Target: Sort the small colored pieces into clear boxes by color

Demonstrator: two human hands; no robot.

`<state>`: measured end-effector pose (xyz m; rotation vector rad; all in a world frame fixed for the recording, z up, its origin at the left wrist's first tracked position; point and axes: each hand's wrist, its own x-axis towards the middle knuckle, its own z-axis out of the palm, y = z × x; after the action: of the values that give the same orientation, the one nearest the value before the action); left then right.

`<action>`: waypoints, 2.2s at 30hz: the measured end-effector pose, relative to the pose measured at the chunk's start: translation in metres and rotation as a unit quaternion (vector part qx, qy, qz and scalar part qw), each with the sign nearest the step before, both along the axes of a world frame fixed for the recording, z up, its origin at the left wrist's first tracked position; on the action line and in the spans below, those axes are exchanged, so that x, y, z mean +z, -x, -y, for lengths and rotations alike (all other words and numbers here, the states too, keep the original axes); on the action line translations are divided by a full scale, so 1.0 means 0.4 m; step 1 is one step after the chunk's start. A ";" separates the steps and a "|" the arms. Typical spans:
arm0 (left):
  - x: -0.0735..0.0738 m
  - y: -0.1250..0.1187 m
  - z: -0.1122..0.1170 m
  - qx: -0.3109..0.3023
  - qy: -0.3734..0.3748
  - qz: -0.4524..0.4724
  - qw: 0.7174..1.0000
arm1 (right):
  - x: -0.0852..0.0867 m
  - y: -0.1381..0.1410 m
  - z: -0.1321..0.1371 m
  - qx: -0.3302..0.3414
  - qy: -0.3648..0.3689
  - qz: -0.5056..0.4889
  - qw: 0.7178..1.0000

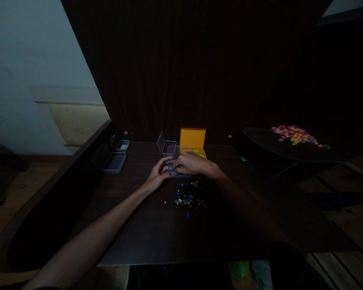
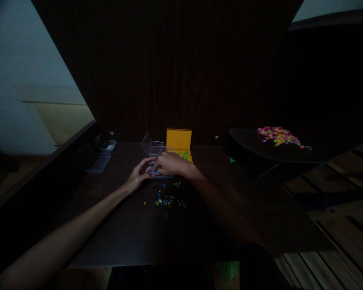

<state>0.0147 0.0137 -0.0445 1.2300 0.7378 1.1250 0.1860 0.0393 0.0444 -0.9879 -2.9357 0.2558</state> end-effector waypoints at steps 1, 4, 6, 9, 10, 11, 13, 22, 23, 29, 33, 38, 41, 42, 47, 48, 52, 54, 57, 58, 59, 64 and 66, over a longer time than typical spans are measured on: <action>0.000 0.000 0.000 -0.001 0.002 0.003 1.000 | -0.002 0.000 0.000 -0.003 -0.001 0.002 1.000; 0.000 0.000 0.000 -0.007 0.008 0.013 1.000 | -0.009 0.001 -0.003 -0.015 -0.009 -0.001 1.000; -0.001 0.000 -0.001 -0.008 0.010 0.013 1.000 | -0.006 -0.003 -0.004 -0.016 -0.005 -0.010 1.000; -0.003 0.001 -0.003 -0.002 0.005 0.006 1.000 | 0.022 -0.016 0.007 -0.006 0.008 -0.035 0.999; -0.003 0.001 -0.004 -0.001 0.002 0.003 1.000 | 0.036 -0.022 0.015 -0.004 0.011 -0.044 0.999; -0.002 0.001 -0.004 0.000 -0.001 0.000 1.000 | 0.051 -0.029 0.026 -0.007 0.015 -0.050 0.999; -0.001 0.001 -0.004 0.001 -0.002 -0.006 1.000 | 0.072 -0.039 0.050 -0.008 0.028 -0.043 0.999; 0.006 -0.001 0.000 0.012 0.012 -0.002 1.000 | -0.001 -0.029 0.101 -0.013 0.006 0.114 0.993; 0.006 -0.001 0.000 0.014 0.010 -0.003 1.000 | -0.010 -0.026 0.099 -0.020 0.001 0.125 0.992; 0.002 0.000 -0.002 0.018 0.020 -0.004 1.000 | -0.045 -0.018 0.089 -0.019 -0.029 0.152 0.988; -0.001 -0.001 -0.002 0.017 0.019 0.003 1.000 | -0.064 -0.018 0.088 -0.022 -0.027 0.156 0.987; -0.003 0.000 -0.004 0.015 0.021 0.009 1.000 | -0.071 -0.020 0.090 -0.018 -0.028 0.152 0.988; -0.002 0.000 -0.005 0.014 0.021 0.006 1.000 | -0.066 -0.016 0.095 -0.014 -0.023 0.161 0.987; -0.001 0.001 -0.004 0.014 0.021 0.005 1.000 | -0.063 -0.015 0.096 -0.014 -0.018 0.164 0.986; -0.002 0.000 -0.005 0.017 0.025 0.006 1.000 | -0.047 -0.021 0.101 -0.016 0.012 0.144 0.989; -0.002 0.000 -0.005 0.017 0.025 0.006 1.000 | -0.041 -0.027 0.100 -0.019 0.015 0.127 0.992; -0.003 -0.002 -0.005 0.002 0.015 0.001 1.000 | -0.013 -0.058 0.079 -0.039 0.008 0.061 0.997; -0.003 -0.002 -0.002 -0.013 0.009 0.000 1.000 | -0.002 -0.071 0.064 -0.054 -0.005 0.046 0.997; -0.002 -0.003 0.002 -0.031 0.001 -0.004 1.000 | 0.002 -0.078 0.043 -0.082 -0.016 0.032 0.996; -0.001 -0.003 0.004 -0.035 -0.001 -0.005 0.999 | -0.001 -0.076 0.037 -0.086 -0.016 0.027 0.996; -0.001 -0.003 0.005 -0.039 -0.003 -0.005 0.999 | -0.005 -0.074 0.032 -0.086 -0.017 0.024 0.996; -0.001 -0.003 0.006 -0.050 -0.004 -0.001 0.999 | -0.026 -0.061 0.018 -0.078 -0.021 0.022 0.996; 0.000 -0.003 0.005 -0.048 -0.001 0.002 0.999 | -0.028 -0.058 0.017 -0.078 -0.016 0.030 0.996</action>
<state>0.0158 0.0117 -0.0446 1.2524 0.6680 1.0495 0.2094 0.0324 0.0331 -1.2335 -2.8835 0.1773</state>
